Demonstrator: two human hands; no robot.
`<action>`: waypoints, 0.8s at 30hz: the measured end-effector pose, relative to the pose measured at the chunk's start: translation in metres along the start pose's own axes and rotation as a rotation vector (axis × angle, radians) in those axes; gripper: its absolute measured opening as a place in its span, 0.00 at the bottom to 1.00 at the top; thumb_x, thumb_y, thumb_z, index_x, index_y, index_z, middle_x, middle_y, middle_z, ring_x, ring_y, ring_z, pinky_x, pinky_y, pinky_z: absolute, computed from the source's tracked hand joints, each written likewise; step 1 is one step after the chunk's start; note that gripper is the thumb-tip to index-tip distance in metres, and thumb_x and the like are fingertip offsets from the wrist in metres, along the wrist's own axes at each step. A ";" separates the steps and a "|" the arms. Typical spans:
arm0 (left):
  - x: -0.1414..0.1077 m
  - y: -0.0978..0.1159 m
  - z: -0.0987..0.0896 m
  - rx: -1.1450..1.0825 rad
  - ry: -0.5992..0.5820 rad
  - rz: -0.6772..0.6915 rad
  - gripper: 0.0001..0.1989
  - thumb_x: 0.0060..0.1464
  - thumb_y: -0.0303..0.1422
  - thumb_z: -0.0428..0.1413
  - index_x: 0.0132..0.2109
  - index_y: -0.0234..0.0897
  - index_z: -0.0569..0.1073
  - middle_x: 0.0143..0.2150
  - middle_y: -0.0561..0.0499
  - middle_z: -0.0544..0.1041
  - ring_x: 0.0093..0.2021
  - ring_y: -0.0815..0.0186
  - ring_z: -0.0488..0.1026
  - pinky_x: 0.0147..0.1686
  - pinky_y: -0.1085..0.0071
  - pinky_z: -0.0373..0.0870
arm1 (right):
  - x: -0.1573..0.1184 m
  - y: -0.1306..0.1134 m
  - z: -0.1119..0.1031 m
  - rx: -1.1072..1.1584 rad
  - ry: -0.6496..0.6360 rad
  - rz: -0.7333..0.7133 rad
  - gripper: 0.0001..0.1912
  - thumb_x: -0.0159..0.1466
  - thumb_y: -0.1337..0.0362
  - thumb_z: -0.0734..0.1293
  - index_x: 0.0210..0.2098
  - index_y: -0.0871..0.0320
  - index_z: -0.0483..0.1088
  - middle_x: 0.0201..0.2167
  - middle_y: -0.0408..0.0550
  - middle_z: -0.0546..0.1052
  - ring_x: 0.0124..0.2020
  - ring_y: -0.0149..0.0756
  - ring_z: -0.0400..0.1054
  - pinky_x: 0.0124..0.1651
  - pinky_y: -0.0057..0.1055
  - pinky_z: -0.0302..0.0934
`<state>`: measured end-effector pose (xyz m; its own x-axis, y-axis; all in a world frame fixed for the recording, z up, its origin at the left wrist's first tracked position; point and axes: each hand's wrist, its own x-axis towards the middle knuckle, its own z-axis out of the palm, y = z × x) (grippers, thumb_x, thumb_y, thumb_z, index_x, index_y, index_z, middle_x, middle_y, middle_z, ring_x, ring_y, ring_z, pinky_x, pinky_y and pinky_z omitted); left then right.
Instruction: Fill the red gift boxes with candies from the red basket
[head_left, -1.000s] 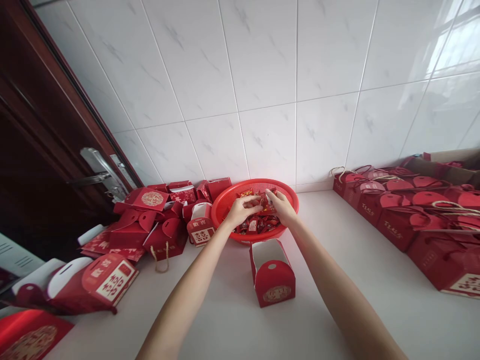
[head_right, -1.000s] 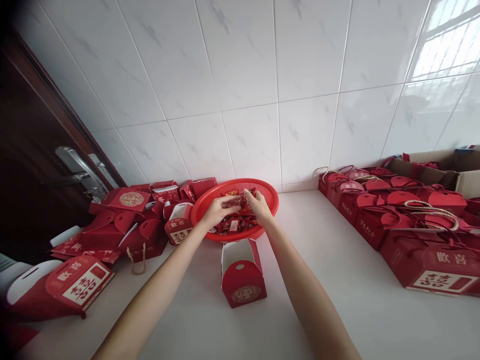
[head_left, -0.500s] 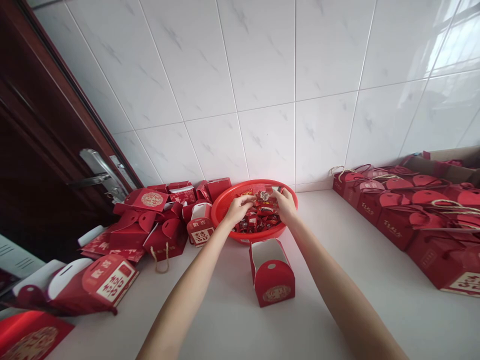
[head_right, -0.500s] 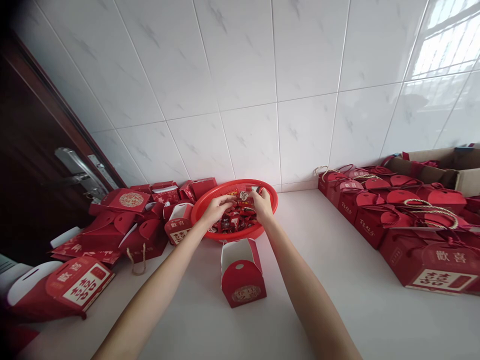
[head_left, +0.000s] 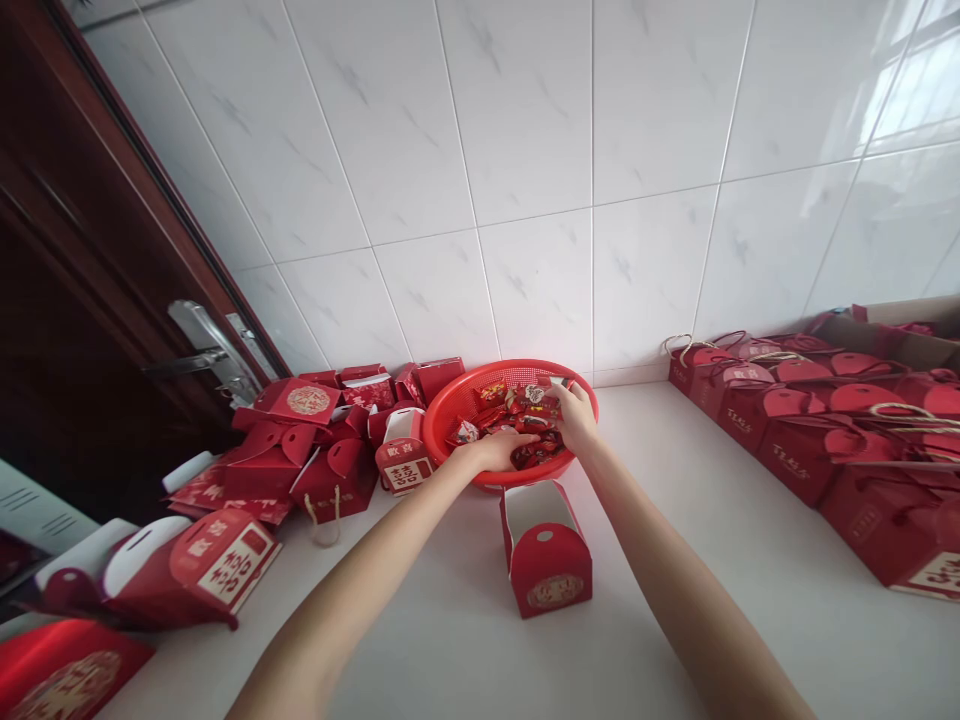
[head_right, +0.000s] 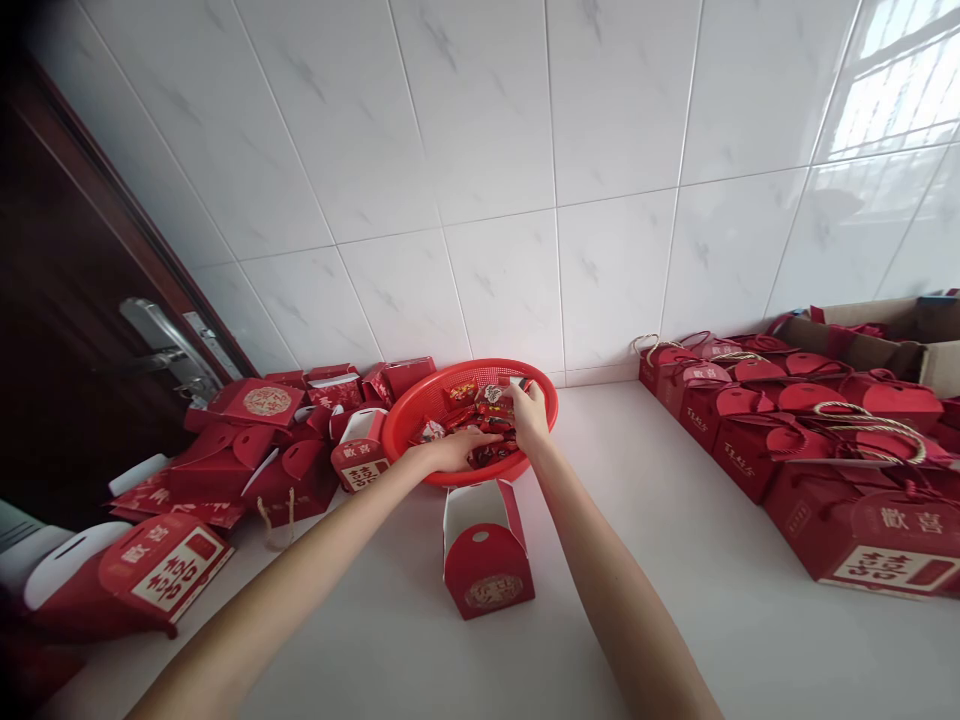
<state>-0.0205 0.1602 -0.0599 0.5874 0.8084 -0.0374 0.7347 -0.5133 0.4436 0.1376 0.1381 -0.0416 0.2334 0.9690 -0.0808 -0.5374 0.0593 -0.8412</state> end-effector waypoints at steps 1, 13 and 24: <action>0.001 0.001 0.000 0.021 -0.013 0.004 0.28 0.34 0.25 0.63 0.48 0.45 0.80 0.46 0.46 0.80 0.47 0.51 0.76 0.45 0.67 0.69 | 0.000 0.000 0.000 0.000 0.002 0.001 0.11 0.46 0.68 0.67 0.26 0.54 0.59 0.23 0.38 0.71 0.26 0.32 0.68 0.23 0.27 0.64; 0.036 0.025 0.005 0.164 -0.178 0.165 0.10 0.41 0.23 0.57 0.32 0.40 0.76 0.42 0.47 0.79 0.38 0.58 0.75 0.36 0.69 0.66 | 0.001 0.005 -0.001 -0.008 0.009 -0.007 0.12 0.46 0.67 0.67 0.26 0.54 0.57 0.21 0.37 0.70 0.24 0.31 0.67 0.23 0.26 0.63; 0.032 0.026 0.004 0.123 -0.281 0.058 0.07 0.42 0.24 0.55 0.30 0.38 0.74 0.27 0.53 0.76 0.27 0.65 0.70 0.29 0.72 0.63 | 0.001 0.006 -0.001 -0.003 -0.008 0.002 0.12 0.46 0.67 0.66 0.26 0.54 0.57 0.21 0.36 0.70 0.23 0.31 0.66 0.22 0.25 0.61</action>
<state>0.0184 0.1716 -0.0528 0.6878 0.6742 -0.2691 0.7227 -0.6011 0.3413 0.1354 0.1390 -0.0471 0.2263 0.9709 -0.0781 -0.5353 0.0570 -0.8427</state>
